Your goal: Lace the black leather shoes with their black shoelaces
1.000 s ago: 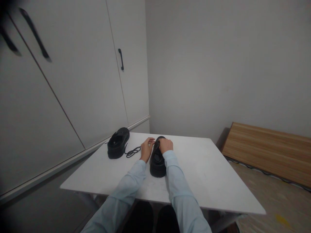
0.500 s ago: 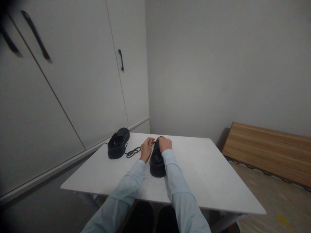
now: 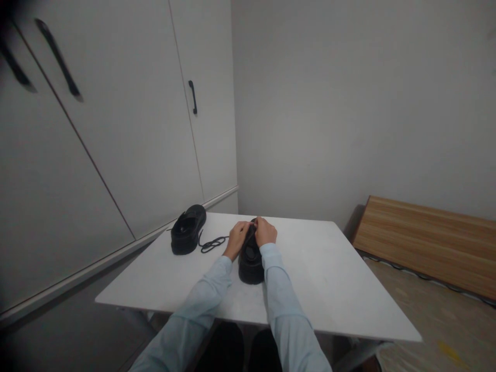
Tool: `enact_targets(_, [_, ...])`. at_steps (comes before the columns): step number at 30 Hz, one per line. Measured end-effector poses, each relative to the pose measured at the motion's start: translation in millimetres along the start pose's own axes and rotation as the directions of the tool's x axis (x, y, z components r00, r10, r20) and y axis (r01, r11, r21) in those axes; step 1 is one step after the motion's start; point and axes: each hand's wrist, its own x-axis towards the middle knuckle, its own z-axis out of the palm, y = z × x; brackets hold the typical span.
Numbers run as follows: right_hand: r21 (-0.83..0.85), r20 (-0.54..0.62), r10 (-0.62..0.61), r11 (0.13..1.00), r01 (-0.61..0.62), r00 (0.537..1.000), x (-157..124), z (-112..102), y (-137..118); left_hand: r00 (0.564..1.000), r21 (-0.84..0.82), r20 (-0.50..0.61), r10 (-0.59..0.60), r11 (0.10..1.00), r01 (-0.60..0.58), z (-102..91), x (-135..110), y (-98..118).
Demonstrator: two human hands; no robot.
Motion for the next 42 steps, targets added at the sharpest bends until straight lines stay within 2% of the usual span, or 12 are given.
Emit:
enact_targets(8, [0.173, -0.104, 0.082, 0.983, -0.063, 0.991, -4, 0, 4, 0.995, 0.005, 0.090, 0.039, 0.999, -0.040, 0.6, 5, -3])
enact_targets(16, [0.413, -0.192, 0.153, 0.909, -0.062, 0.969, -2, 10, 13, 0.987, 0.078, 0.158, -0.003, 0.997, -0.010, -4.6, 17, 17])
enact_targets(21, [0.482, -0.261, 0.248, 0.871, -0.096, 0.933, 1, 16, 21, 0.982, 0.050, 0.189, -0.030, 0.999, 0.021, -2.7, 25, 25])
enact_targets(24, [0.524, -0.230, 0.308, 0.838, -0.149, 0.923, 1, 17, 24, 0.981, 0.068, 0.192, -0.036, 0.997, 0.024, -1.0, 28, 27])
enact_targets(30, [0.568, -0.117, 0.384, 0.782, -0.255, 0.916, -2, 15, 30, 0.971, 0.170, 0.237, 0.007, 0.984, -0.049, -0.6, 31, 30])
enact_targets(36, [0.680, 0.006, 0.382, 0.676, -0.283, 0.924, 2, 18, 43, 0.951, 0.296, 0.305, 0.056, 0.943, -0.151, -0.5, 31, 32])
enact_targets(38, [0.745, 0.042, 0.378, 0.605, -0.281, 0.925, 5, 21, 48, 0.946, 0.329, 0.319, 0.059, 0.929, -0.169, -0.8, 30, 34])
enact_targets(42, [0.860, 0.177, 0.368, 0.393, -0.325, 0.913, 8, 25, 55, 0.935, 0.406, 0.347, 0.073, 0.887, -0.220, -1.8, 29, 39])
